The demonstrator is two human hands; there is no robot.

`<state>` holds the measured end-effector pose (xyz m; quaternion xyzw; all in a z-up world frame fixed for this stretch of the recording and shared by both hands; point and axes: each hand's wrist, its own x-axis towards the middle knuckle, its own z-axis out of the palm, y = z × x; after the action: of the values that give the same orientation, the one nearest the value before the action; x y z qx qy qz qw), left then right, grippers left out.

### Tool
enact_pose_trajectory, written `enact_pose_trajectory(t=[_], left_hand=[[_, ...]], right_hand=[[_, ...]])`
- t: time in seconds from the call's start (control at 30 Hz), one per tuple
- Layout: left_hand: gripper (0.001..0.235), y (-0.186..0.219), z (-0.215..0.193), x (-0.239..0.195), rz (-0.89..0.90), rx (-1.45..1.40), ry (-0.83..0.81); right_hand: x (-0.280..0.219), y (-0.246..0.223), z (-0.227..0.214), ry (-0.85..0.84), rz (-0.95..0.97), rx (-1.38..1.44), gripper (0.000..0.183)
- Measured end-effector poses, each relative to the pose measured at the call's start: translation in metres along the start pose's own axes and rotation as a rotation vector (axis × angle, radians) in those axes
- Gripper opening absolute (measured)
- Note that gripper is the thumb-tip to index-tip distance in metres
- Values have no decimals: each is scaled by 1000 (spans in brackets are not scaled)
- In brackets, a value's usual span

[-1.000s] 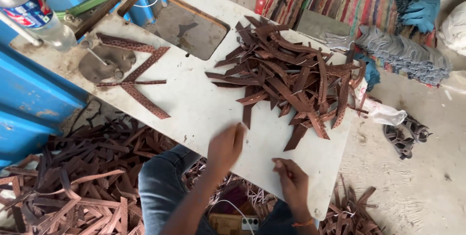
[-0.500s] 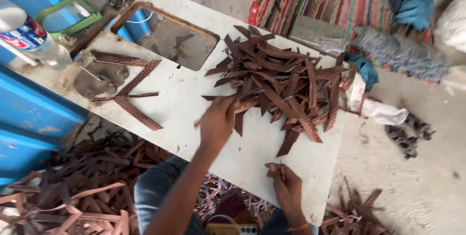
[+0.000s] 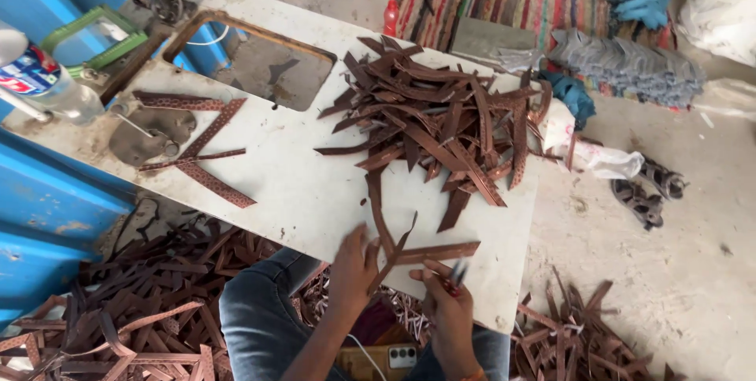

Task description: The person cuts and trims patterned leather straps for shoe manufacturing using a hand cutter.

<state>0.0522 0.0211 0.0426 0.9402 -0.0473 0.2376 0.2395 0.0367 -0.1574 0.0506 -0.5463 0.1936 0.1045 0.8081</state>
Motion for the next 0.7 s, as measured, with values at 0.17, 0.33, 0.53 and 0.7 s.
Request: enact_pose_trajectory(t=[0.17, 0.33, 0.53, 0.7], left_hand=[[51, -8, 20, -12, -898, -853, -336], [55, -9, 5, 1, -1085, -1241, -343], [45, 9, -11, 15, -572, -667, -375], [39, -4, 26, -7, -245, -171, -2]], right_hand=[[6, 36, -22, -301, -138, -418, 23], [-4, -2, -24, -98, -336, -665, 23], [-14, -31, -20, 40, -557, -887, 21], [6, -26, -22, -64, -841, -1181, 27]])
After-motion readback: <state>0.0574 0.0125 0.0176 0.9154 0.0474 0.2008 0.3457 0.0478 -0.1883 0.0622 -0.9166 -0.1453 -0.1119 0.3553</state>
